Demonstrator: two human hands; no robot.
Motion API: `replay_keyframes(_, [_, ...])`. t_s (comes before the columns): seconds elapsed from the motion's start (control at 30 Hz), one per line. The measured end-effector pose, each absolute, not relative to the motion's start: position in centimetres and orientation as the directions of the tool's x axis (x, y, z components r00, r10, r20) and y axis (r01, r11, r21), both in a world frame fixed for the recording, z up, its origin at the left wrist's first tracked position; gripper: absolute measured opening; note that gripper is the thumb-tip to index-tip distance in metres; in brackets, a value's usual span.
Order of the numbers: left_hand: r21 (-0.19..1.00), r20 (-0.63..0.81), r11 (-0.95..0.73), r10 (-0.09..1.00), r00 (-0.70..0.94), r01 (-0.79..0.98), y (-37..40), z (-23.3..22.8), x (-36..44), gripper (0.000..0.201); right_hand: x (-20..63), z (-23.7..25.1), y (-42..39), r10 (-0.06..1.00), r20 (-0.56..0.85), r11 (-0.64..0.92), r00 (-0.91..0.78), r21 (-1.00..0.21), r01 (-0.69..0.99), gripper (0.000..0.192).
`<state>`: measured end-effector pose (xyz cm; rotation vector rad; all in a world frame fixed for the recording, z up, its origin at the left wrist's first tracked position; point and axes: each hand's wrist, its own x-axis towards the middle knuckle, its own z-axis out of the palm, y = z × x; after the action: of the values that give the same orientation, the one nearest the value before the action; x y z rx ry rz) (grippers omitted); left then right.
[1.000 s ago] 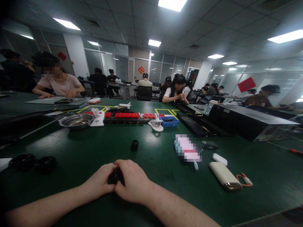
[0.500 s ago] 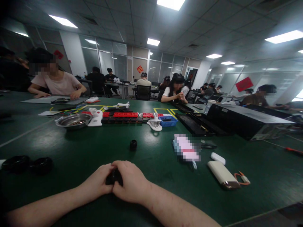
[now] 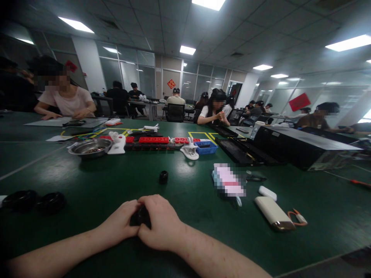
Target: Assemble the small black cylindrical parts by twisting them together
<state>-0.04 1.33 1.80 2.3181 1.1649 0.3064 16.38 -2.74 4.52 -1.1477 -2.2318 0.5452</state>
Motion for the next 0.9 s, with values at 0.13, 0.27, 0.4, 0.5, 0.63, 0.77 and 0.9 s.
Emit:
replay_keyframes(0.13, [0.544, -0.001, -0.527, 0.778, 0.629, 0.653, 1.7, 1.0, -0.2, 0.032, 16.4, 4.5, -2.6, 0.866, 0.343, 0.499, -0.363, -0.555, 0.666, 0.044])
replay_keyframes(0.27, [0.512, 0.008, -0.543, 0.778, 0.628, 0.666, 1.8, 0.7, -0.2, 0.033, 16.2, 4.0, -2.2, 0.884, 0.318, 0.462, -0.343, -0.477, 0.748, 0.042])
replay_keyframes(0.4, [0.505, -0.005, -0.528, 0.789, 0.614, 0.683, 1.6, 0.9, 0.0, 0.027, 16.2, 4.1, -2.1, 0.872, 0.292, 0.488, -0.393, -0.459, 0.742, 0.026])
replay_keyframes(0.5, [0.523, -0.025, -0.509, 0.793, 0.609, 0.684, 1.5, 1.2, 0.1, 0.023, 16.4, 4.6, -2.4, 0.805, 0.312, 0.590, -0.504, -0.507, 0.628, 0.029])
replay_keyframes(0.63, [0.558, -0.025, -0.496, 0.791, 0.611, 0.665, 1.7, 1.5, 0.1, 0.033, 16.5, 4.9, -2.7, 0.820, 0.347, 0.570, -0.455, -0.562, 0.599, 0.043])
replay_keyframes(0.77, [0.572, -0.078, -0.462, 0.792, 0.606, 0.677, 1.8, 1.5, 0.1, 0.031, 16.3, 4.2, -2.5, 0.862, 0.319, 0.507, -0.395, -0.539, 0.672, 0.039])
replay_keyframes(0.9, [0.570, -0.057, -0.470, 0.795, 0.603, 0.674, 1.7, 1.3, 0.2, 0.024, 16.4, 3.5, -1.9, 0.777, 0.349, 0.629, -0.524, -0.478, 0.613, 0.038])
